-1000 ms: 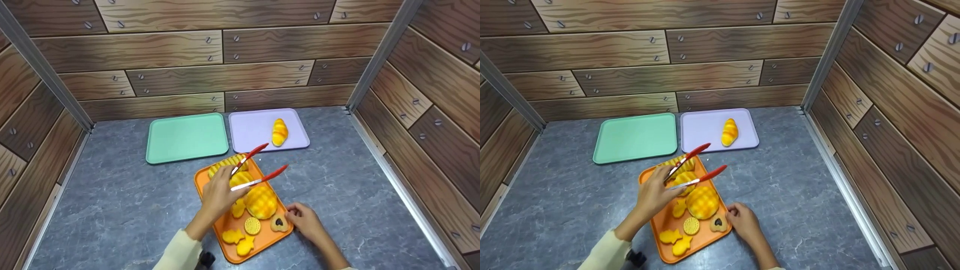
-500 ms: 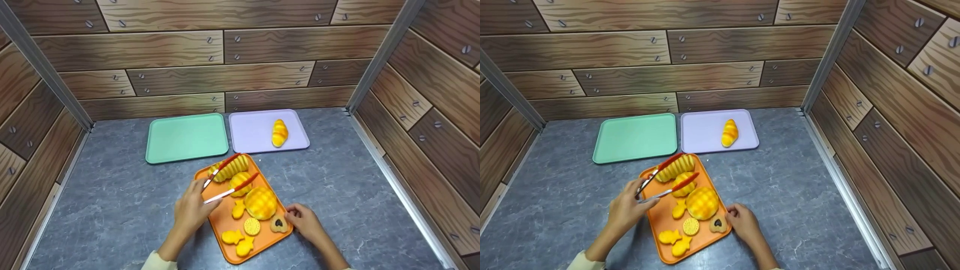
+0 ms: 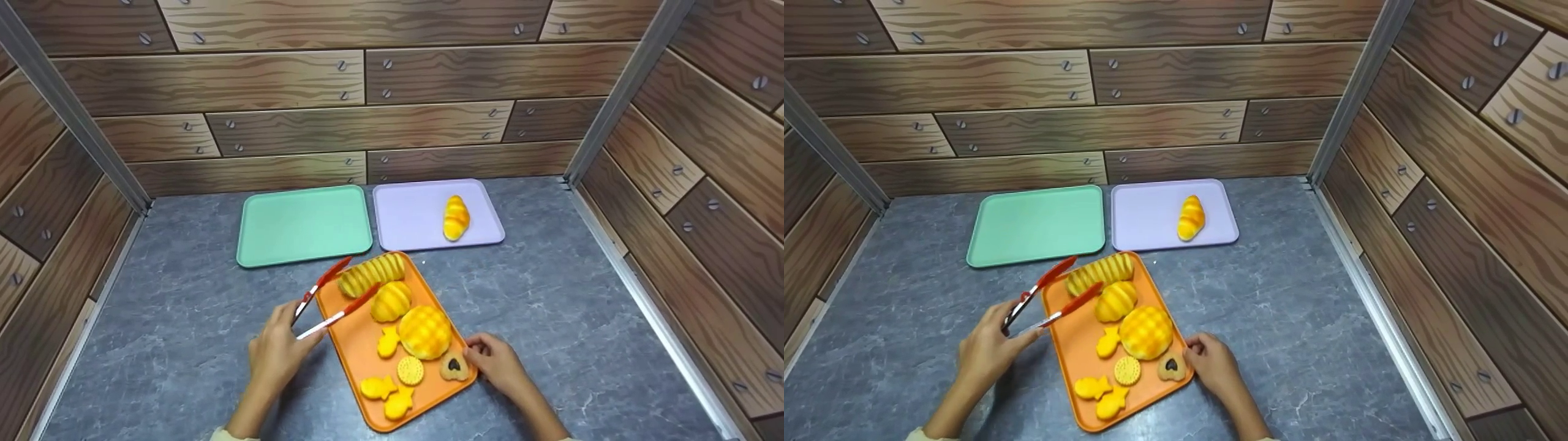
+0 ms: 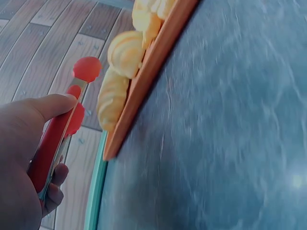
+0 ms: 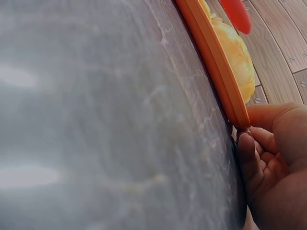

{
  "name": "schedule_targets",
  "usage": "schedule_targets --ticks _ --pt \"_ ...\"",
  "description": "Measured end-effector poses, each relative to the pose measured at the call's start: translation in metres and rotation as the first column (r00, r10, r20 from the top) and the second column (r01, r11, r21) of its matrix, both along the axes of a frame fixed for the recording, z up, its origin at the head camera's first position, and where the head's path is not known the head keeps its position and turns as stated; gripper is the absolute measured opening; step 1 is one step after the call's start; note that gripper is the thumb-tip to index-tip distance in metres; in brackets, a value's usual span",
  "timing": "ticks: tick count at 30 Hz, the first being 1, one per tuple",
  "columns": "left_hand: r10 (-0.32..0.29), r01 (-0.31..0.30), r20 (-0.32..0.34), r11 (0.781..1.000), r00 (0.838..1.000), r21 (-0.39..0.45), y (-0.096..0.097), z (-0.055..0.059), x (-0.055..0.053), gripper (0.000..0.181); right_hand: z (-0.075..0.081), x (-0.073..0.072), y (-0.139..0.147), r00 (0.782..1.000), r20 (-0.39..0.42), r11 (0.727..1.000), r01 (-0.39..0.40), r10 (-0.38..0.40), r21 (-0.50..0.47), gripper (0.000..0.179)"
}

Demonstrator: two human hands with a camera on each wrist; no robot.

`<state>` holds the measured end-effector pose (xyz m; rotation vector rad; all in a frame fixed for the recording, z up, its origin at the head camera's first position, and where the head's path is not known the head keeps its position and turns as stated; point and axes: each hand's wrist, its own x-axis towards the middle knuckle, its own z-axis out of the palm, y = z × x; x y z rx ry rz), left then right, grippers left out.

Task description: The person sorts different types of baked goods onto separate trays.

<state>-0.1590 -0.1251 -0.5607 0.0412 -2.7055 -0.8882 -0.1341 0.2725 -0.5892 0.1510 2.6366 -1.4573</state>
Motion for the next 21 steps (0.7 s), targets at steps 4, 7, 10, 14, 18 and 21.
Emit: schedule_targets --ticks 4,7,10,14,18,21 --pt "0.019 -0.019 0.03 1.0 0.999 -0.001 -0.011 -0.003 0.001 0.072 -0.001 0.0 0.001 1.0 -0.004 1.0 -0.008 0.008 -0.004 0.014" --pt "0.024 -0.024 0.069 1.0 0.997 0.001 -0.017 -0.006 0.001 0.073 -0.001 0.0 0.001 1.0 0.001 1.0 -0.01 0.011 -0.007 0.015" --pt "0.029 -0.028 0.106 1.0 0.994 -0.005 -0.021 -0.008 0.001 0.074 -0.002 0.0 0.002 1.0 0.0 1.0 -0.008 0.008 -0.007 0.014" --pt "0.024 -0.022 0.142 1.0 0.99 -0.016 -0.023 -0.009 0.0 0.073 -0.001 0.0 0.001 1.0 -0.005 1.0 -0.003 0.003 -0.002 0.014" --pt "0.014 -0.011 0.17 1.0 0.985 -0.022 -0.023 -0.009 -0.001 0.072 -0.001 0.0 0.001 1.0 0.008 1.0 -0.005 0.005 -0.007 0.016" --pt "0.01 -0.005 0.174 1.0 0.985 -0.029 -0.023 -0.008 -0.002 0.071 -0.001 0.0 0.001 1.0 0.018 1.0 -0.005 0.005 -0.012 0.016"
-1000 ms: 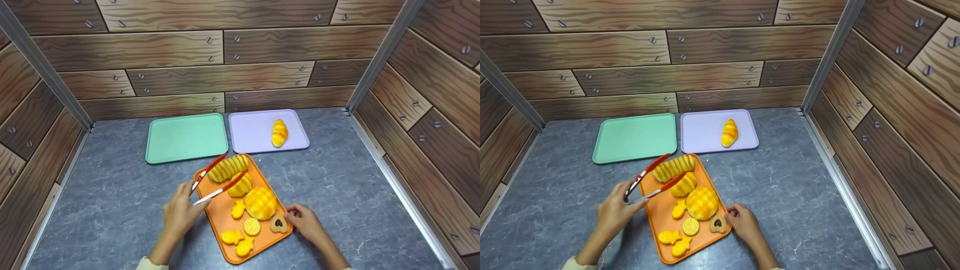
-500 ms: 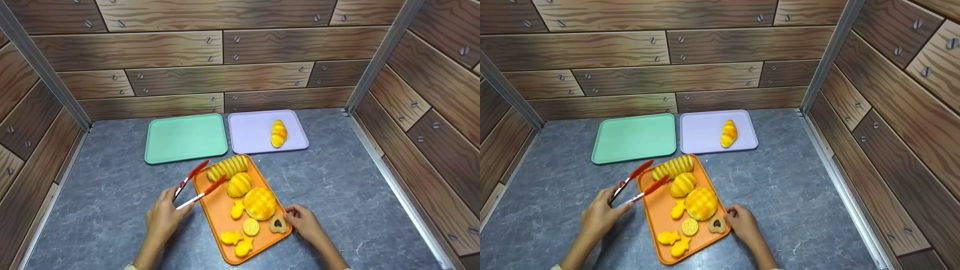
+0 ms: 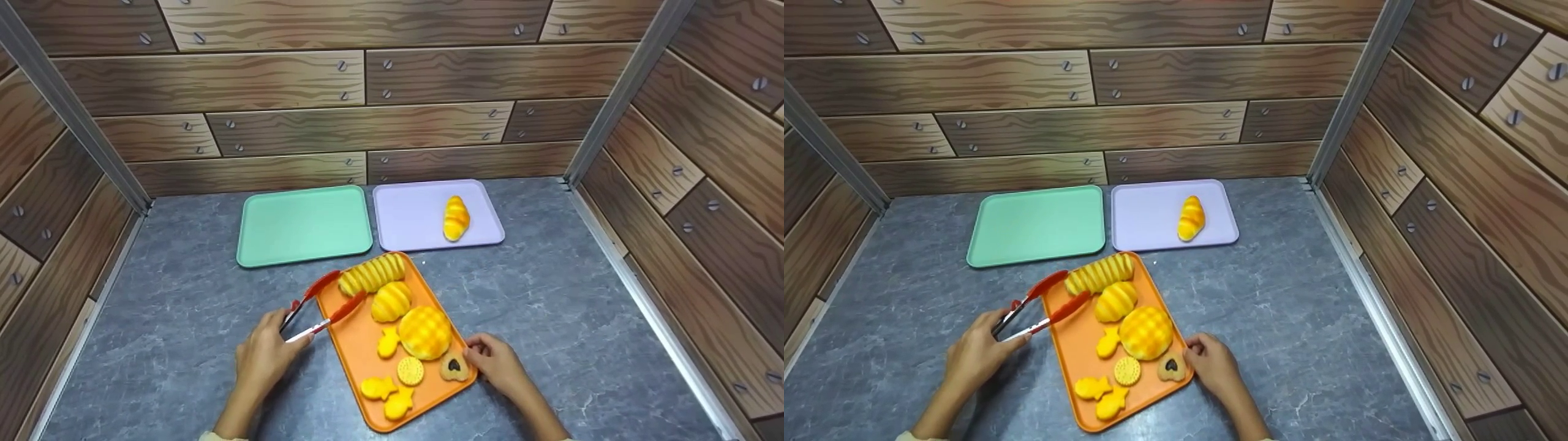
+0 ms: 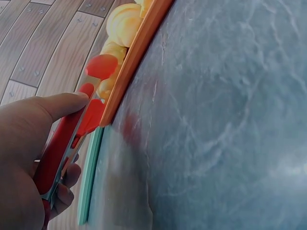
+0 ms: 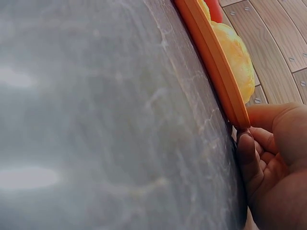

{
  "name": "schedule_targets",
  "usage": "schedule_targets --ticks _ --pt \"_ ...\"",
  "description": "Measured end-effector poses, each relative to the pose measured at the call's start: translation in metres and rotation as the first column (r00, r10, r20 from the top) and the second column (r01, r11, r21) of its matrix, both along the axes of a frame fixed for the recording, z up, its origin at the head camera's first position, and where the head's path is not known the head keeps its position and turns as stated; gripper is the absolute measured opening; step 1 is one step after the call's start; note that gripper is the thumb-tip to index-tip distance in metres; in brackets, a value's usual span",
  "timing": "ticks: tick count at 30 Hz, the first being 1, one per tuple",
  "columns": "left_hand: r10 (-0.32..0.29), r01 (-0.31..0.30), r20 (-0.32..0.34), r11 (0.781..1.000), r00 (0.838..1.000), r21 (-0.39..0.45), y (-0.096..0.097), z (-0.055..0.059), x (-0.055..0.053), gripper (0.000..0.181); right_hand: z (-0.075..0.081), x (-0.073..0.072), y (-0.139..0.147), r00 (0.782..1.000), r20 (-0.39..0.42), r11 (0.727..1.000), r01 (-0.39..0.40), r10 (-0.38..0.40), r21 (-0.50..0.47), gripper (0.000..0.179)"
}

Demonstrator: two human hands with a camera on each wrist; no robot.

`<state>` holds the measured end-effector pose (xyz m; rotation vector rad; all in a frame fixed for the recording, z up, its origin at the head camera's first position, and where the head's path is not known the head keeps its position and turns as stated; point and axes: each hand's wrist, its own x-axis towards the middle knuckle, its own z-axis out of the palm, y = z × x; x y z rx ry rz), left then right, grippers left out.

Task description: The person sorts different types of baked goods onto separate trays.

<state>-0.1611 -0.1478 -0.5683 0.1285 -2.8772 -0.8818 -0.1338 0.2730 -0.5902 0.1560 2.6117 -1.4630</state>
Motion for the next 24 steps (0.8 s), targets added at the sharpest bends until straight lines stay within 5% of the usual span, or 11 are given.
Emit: schedule_targets --ticks 24 --pt "-0.076 0.076 0.013 0.997 0.997 -0.007 0.017 0.001 -0.023 0.074 -0.001 0.0 0.001 0.999 -0.037 1.0 -0.009 0.008 -0.018 0.016"
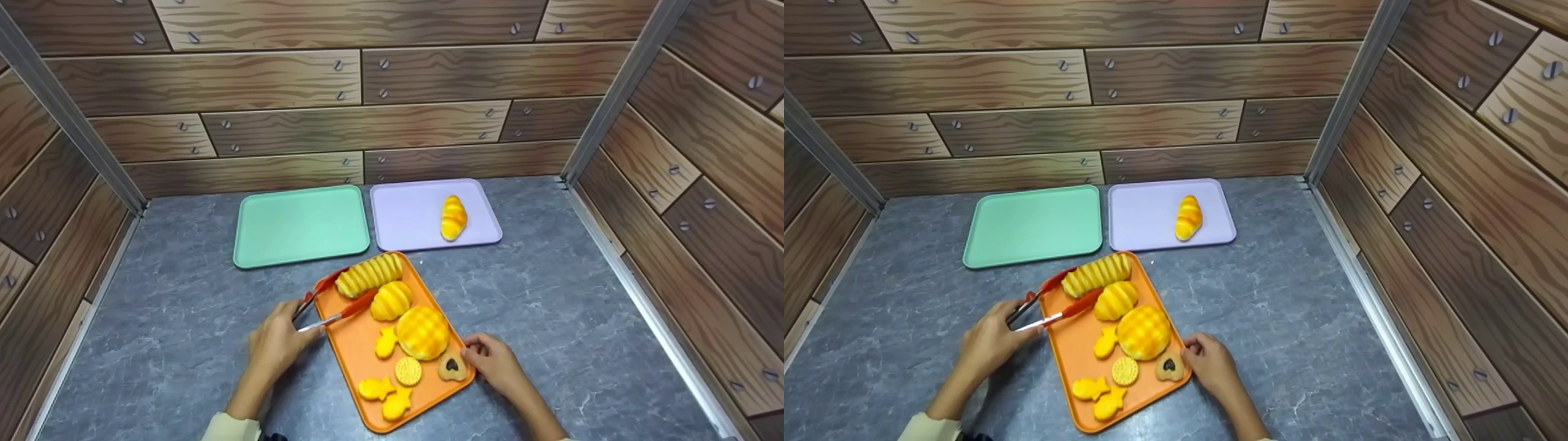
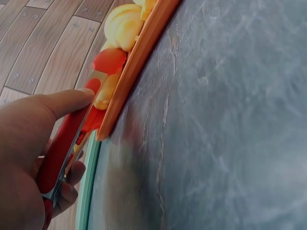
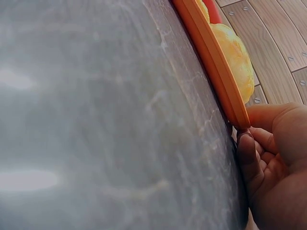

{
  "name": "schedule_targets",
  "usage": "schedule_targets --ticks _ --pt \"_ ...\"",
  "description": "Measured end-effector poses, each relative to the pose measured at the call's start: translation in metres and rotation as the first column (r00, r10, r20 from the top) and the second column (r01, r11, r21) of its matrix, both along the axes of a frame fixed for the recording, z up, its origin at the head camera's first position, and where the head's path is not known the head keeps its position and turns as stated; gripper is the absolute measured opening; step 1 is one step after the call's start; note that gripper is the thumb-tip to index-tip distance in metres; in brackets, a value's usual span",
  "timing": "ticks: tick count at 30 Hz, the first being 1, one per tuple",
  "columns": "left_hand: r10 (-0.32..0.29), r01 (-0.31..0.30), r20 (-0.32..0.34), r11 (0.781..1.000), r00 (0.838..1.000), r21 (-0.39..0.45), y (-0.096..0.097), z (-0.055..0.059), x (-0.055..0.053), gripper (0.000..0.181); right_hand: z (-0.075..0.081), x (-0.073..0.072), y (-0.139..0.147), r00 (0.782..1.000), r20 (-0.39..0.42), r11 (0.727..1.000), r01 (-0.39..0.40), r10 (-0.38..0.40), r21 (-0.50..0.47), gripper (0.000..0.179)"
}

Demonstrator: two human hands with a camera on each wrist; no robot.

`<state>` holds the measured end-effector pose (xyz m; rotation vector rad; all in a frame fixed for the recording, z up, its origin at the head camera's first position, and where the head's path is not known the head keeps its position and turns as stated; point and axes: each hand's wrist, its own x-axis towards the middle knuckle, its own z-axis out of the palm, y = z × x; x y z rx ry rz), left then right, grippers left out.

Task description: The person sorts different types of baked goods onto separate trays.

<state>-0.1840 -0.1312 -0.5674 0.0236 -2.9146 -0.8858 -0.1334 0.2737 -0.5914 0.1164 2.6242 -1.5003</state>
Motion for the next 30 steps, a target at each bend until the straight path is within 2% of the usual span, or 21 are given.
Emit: schedule_targets --ticks 14,18,22,30 --pt "0.004 -0.002 -0.068 0.999 0.998 0.034 -0.0001 -0.0043 -0.0013 0.065 -0.0003 -0.0003 0.0007 1.0 0.024 1.0 0.011 -0.011 0.006 0.015" --pt "0.008 -0.006 -0.068 1.0 0.998 0.03 -0.0003 -0.0051 -0.0006 0.064 -0.0007 -0.0005 0.0016 1.0 0.022 1.0 0.01 -0.01 0.002 0.015" --pt "0.019 -0.017 -0.05 0.999 0.999 0.035 -0.0009 -0.0033 0.0012 0.065 -0.0003 0.0003 0.0016 1.0 0.011 1.0 0.003 -0.003 -0.01 0.017" --pt "0.022 -0.02 -0.058 0.999 0.998 0.042 -0.0032 0.0039 0.0037 0.065 0.0021 0.0012 0.0002 1.0 -0.009 1.0 -0.006 0.006 -0.011 0.019"
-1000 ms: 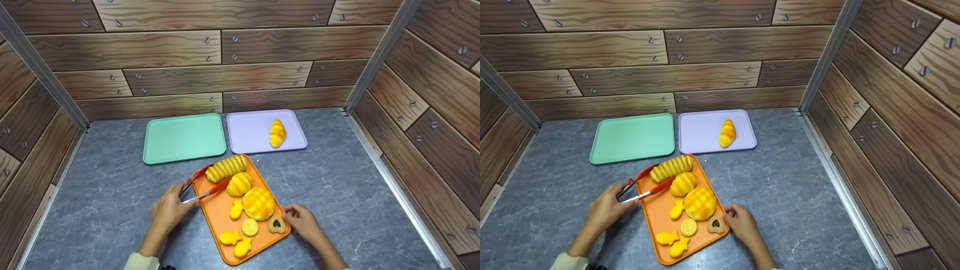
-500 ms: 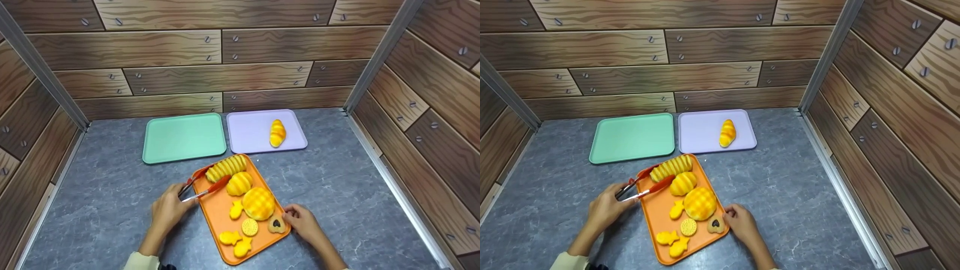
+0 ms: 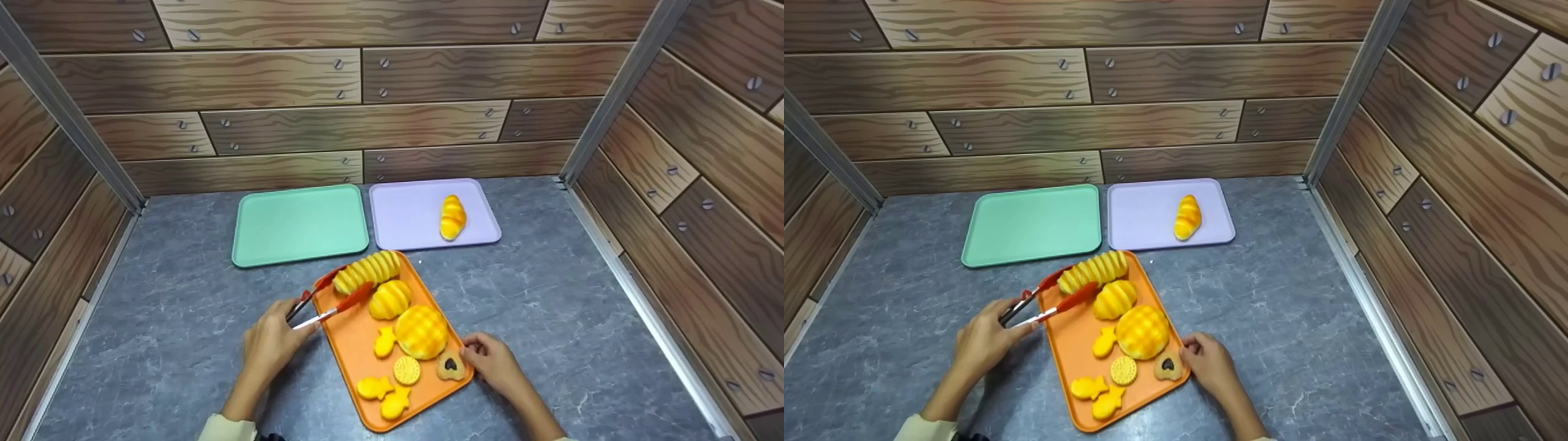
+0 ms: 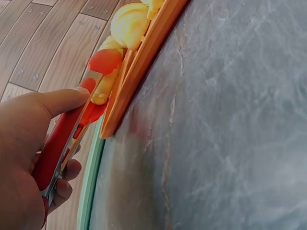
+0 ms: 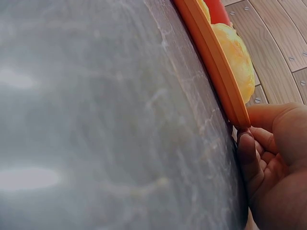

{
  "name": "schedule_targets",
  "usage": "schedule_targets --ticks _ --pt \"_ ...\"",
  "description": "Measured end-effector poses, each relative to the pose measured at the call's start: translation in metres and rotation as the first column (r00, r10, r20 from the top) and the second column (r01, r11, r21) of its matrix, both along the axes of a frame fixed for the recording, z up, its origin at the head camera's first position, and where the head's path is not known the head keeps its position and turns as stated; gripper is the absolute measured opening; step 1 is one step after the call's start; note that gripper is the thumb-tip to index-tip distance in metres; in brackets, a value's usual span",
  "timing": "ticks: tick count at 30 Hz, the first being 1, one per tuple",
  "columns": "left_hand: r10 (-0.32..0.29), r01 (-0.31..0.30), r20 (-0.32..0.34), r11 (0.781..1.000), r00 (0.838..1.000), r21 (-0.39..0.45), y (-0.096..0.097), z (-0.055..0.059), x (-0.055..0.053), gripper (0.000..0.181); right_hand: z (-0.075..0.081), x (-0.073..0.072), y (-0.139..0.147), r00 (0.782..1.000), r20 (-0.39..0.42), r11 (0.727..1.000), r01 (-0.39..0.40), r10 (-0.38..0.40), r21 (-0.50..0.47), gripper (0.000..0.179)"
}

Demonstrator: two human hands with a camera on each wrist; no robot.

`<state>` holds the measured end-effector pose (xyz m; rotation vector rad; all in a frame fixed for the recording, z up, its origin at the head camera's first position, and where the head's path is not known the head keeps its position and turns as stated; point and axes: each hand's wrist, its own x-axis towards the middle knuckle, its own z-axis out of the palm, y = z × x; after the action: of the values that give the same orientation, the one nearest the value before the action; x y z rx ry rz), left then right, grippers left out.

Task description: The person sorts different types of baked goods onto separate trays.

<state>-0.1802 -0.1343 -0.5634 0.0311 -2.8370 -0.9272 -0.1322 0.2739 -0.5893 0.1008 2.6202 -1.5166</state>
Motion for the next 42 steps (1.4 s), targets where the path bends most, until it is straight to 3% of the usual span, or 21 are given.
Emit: schedule_targets --ticks 6,11,25,35,42 --pt "0.01 -0.009 -0.006 1.0 1.0 0.018 0.001 0.004 -0.002 0.064 -0.001 -0.001 -0.001 1.0 0.011 1.0 0.006 -0.006 0.02 0.018" --pt "0.016 -0.015 -0.02 0.999 1.0 0.028 0.005 0.004 -0.011 0.062 -0.002 -0.002 0.0 1.0 0.026 0.999 0.015 -0.016 0.029 0.015" --pt "0.002 -0.002 -0.004 0.999 1.0 0.048 0.029 0.001 -0.061 0.062 -0.001 0.0 0.0 1.0 0.002 1.0 0.009 -0.009 0.025 0.015" --pt "-0.011 0.014 -0.039 0.997 0.999 0.082 0.054 -0.003 -0.091 0.058 -0.001 -0.001 -0.001 1.0 0.006 0.998 0.031 -0.031 0.051 0.013" --pt "-0.016 0.017 -0.006 0.995 1.0 0.102 0.072 0.001 -0.11 0.059 -0.001 -0.001 -0.001 1.0 0.007 0.999 0.025 -0.025 0.044 0.014"
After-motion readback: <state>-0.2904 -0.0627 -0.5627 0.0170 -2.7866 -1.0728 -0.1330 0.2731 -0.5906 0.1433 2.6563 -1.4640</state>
